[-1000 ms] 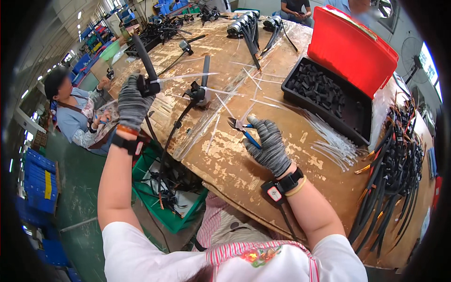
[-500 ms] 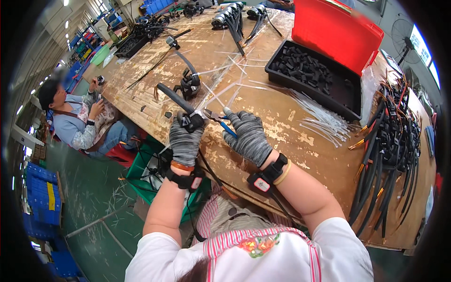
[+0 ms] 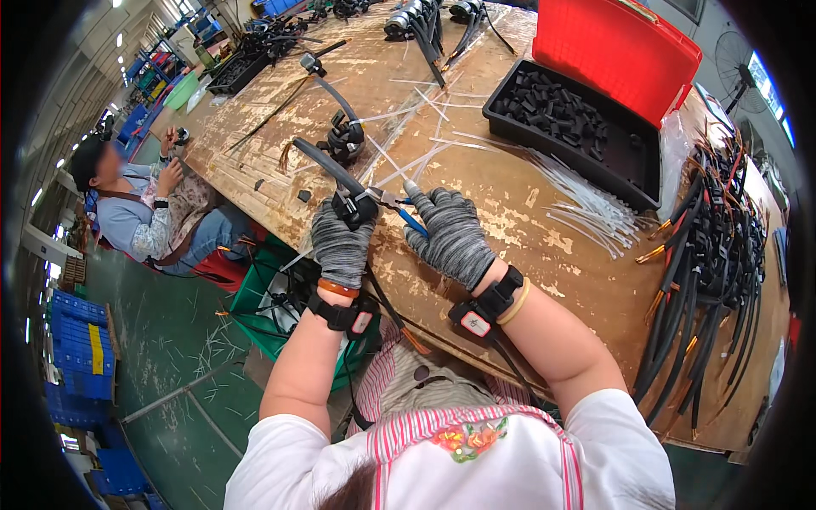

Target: Assembling wire harnesses or heavy-duty cables using zip ties and cutting tools at a workstation.

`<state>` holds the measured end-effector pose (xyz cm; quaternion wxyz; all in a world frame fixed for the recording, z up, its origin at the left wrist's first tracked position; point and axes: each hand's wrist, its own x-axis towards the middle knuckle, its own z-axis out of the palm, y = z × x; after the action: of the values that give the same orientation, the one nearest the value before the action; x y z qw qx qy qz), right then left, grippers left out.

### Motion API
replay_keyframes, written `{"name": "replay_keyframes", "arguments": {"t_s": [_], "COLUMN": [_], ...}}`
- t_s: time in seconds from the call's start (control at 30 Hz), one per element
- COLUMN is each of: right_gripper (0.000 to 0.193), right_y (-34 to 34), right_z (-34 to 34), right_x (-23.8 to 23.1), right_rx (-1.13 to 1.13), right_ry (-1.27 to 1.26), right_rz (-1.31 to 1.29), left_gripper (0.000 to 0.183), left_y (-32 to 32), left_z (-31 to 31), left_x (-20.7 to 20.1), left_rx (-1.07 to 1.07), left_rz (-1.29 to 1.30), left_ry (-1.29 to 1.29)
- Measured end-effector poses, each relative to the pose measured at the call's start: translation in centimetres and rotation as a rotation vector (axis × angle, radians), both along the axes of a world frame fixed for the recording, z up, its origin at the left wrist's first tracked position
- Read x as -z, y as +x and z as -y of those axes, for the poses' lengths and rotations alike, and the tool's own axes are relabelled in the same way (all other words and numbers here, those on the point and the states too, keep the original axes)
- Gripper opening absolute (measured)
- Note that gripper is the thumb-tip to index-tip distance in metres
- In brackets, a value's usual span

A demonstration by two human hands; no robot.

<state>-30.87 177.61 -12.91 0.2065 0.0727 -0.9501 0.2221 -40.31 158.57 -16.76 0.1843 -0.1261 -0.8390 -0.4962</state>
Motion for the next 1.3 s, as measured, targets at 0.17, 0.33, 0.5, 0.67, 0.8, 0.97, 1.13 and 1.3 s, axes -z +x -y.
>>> {"name": "replay_keyframes", "arguments": {"t_s": [0.17, 0.33, 0.5, 0.67, 0.8, 0.97, 1.13, 1.3], "right_gripper": [0.064, 0.062, 0.061, 0.054, 0.034, 0.033, 0.030, 0.027], "right_y": [0.2, 0.1, -0.3, -0.7, -1.2, -1.3, -0.5, -1.4], "right_z": [0.1, -0.1, 0.6, 0.7, 0.9, 0.3, -0.4, -1.7], "right_x": [-0.5, -0.2, -0.5, -0.1, -0.7, -0.2, -1.7, 0.6], "right_rx": [0.013, 0.021, -0.023, -0.048, -0.130, -0.197, -0.165, -0.254], "right_ry": [0.044, -0.002, -0.035, -0.083, -0.236, -0.555, -1.603, -2.199], "right_rz": [0.124, 0.119, 0.127, 0.098, 0.216, 0.372, 0.735, 0.731], "left_gripper": [0.027, 0.022, 0.027, 0.031, 0.033, 0.028, 0.027, 0.027], "left_y": [1.6, 2.7, 0.6, 1.9, 2.1, 2.5, 2.8, 2.7], "left_z": [-1.4, -1.9, -0.6, -1.4, -1.0, -1.2, -1.4, -1.2], "left_x": [-2.1, -3.0, -0.3, -1.5, -1.7, -2.3, -2.9, -4.5], "left_rx": [-0.004, -0.044, 0.004, -0.037, -0.090, 0.016, 0.053, 0.022], "left_rz": [-0.011, -0.039, 0.035, -0.033, -0.056, 0.032, 0.087, 0.107], "left_ry": [-0.033, -0.019, 0.155, -0.034, -0.129, -0.035, 0.045, 0.063]}}
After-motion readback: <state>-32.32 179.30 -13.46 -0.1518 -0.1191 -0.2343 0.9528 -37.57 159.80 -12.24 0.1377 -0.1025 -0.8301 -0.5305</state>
